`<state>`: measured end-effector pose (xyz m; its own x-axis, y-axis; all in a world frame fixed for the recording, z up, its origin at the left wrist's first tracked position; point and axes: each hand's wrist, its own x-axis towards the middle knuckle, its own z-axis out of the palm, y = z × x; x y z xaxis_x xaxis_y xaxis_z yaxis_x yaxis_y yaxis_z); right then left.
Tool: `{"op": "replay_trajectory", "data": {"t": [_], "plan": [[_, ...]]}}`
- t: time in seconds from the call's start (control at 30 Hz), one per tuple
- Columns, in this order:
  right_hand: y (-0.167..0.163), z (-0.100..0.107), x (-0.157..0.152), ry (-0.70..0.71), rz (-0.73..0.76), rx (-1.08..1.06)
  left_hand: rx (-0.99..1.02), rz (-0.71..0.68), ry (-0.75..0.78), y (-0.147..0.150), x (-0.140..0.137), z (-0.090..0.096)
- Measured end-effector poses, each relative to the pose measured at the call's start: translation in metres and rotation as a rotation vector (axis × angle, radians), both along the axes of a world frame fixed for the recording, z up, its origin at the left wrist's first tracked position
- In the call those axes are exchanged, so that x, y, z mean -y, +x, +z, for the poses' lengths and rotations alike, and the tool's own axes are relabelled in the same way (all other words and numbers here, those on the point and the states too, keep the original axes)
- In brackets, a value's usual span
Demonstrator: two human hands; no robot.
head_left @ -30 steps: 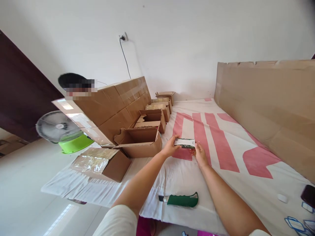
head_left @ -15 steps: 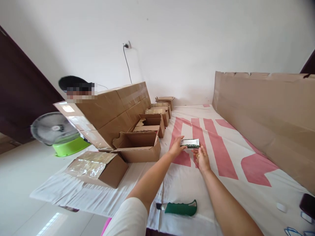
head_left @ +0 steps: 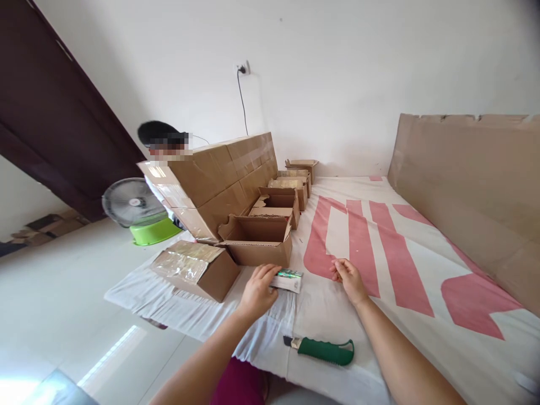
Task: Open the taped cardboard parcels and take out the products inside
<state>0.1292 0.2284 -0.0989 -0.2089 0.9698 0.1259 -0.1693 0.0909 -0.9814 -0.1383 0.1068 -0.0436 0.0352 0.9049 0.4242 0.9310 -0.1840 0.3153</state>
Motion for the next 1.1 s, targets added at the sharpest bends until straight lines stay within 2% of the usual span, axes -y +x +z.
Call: {"op": "replay_trajectory", "data": {"t": [0.1, 0.23, 0.43, 0.6, 0.73, 0.83, 0.9, 1.0, 1.1], "plan": [[-0.003, 0.001, 0.004, 0.006, 0.018, 0.03, -0.137, 0.224, 0.04, -0.032, 0.003, -0.005], [-0.005, 0.001, 0.006, 0.014, 0.039, 0.054, -0.196, 0.447, 0.064, -0.043, -0.004, -0.022], [-0.004, -0.006, 0.003, -0.003, 0.038, 0.013, -0.093, 0.471, 0.072, -0.039, -0.013, -0.05], [-0.007, -0.004, 0.003, -0.069, 0.039, -0.115, 0.024, 0.412, 0.102, -0.044, -0.008, -0.051], [-0.009, 0.007, 0.006, -0.122, 0.101, -0.25, 0.125, 0.373, 0.102, -0.027, -0.004, -0.042], [-0.01, 0.015, 0.011, -0.208, 0.23, -0.38, 0.213, 0.286, 0.09, 0.007, -0.002, -0.034], [-0.011, 0.017, 0.016, -0.257, 0.333, -0.452, 0.28, 0.142, 0.049, 0.038, -0.004, -0.03], [-0.013, 0.02, 0.023, -0.276, 0.468, -0.485, 0.415, -0.062, -0.03, 0.084, -0.011, -0.029], [-0.015, 0.022, 0.03, -0.286, 0.569, -0.48, 0.576, -0.138, -0.073, 0.118, -0.022, -0.032]]}}
